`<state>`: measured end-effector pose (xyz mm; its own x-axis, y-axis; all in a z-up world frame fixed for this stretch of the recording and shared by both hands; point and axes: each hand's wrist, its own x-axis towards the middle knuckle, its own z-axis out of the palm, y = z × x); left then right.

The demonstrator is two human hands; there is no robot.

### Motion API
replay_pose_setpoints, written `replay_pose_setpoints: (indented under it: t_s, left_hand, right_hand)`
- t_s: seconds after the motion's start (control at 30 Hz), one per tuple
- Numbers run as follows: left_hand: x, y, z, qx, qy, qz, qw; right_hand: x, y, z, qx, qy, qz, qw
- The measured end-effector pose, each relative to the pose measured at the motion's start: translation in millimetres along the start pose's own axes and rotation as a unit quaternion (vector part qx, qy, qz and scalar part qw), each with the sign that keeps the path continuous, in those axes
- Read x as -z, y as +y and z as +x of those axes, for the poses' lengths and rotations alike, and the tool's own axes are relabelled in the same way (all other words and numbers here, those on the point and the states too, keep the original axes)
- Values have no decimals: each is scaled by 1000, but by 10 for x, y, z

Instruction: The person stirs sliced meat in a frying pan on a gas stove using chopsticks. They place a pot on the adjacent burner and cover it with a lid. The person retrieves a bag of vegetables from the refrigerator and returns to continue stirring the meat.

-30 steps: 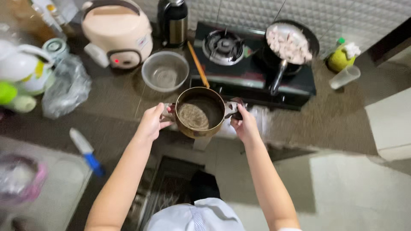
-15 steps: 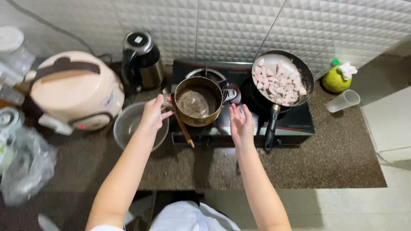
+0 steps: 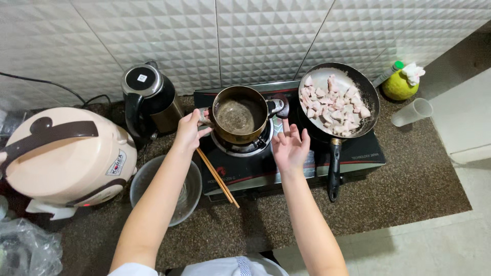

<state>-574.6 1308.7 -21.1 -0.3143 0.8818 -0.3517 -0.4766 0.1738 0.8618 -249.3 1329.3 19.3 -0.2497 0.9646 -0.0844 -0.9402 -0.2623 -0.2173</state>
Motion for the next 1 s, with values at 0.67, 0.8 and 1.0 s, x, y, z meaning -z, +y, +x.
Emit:
replay_pose_setpoints:
  t_s: [0.67, 0.8, 1.0]
  left_hand:
    - [111, -164, -85, 1, 14, 31, 999]
    - [414, -220, -363, -47, 51, 2, 998]
    - [877, -220, -896, -84, 114, -57, 988]
  right_hand:
    - [368, 213, -311, -20, 17, -561, 827]
    - [220, 312, -765, -1, -283, -814, 508]
    - [-10, 611, -1093, 124, -513, -821, 219]
